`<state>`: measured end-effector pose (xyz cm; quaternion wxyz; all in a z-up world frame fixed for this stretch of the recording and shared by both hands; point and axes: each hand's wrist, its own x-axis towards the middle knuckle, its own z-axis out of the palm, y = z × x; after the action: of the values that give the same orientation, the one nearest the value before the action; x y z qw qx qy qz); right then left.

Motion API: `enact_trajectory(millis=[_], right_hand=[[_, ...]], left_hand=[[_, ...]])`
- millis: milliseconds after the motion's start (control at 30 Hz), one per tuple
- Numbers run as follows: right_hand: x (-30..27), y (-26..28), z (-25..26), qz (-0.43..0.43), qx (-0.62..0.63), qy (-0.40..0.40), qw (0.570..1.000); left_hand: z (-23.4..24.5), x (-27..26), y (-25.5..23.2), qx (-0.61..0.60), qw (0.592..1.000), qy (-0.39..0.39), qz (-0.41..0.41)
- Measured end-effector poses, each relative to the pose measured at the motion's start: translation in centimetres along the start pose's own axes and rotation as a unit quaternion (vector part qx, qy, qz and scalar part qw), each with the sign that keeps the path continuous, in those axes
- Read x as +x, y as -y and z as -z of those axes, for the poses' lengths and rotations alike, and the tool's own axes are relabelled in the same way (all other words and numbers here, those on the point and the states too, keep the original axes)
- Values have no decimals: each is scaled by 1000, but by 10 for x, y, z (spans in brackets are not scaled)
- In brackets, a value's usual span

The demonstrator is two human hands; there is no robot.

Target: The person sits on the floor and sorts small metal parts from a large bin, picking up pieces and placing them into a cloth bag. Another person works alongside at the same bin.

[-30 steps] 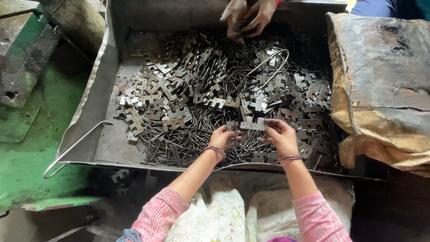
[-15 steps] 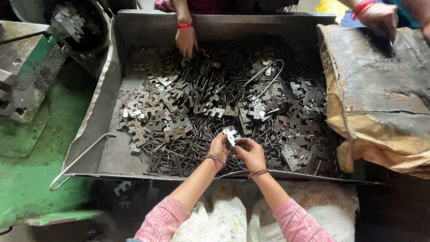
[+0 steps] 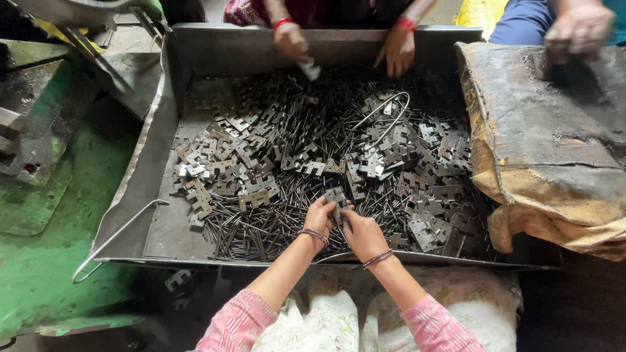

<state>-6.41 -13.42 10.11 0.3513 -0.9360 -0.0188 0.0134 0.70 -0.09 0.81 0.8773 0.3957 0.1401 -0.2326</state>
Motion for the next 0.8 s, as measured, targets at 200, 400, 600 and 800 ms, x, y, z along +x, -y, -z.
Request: enact_trajectory(millis=[200,400,600,800], right_hand=[[-13,6,14,51,-71,-51,995],[-24,1,24,66,-53,-88,993],[-54,-13,37,49,-9,-81,995],[-101,-11,77,15,76,-108,991]], left_hand=[[-3,-4,3,25,999,-29,-1],[-22,-26,32,48,999,-21,0],[-49,-57,42,71,996,4,61],[-82,-92,37,109,984,52,134]])
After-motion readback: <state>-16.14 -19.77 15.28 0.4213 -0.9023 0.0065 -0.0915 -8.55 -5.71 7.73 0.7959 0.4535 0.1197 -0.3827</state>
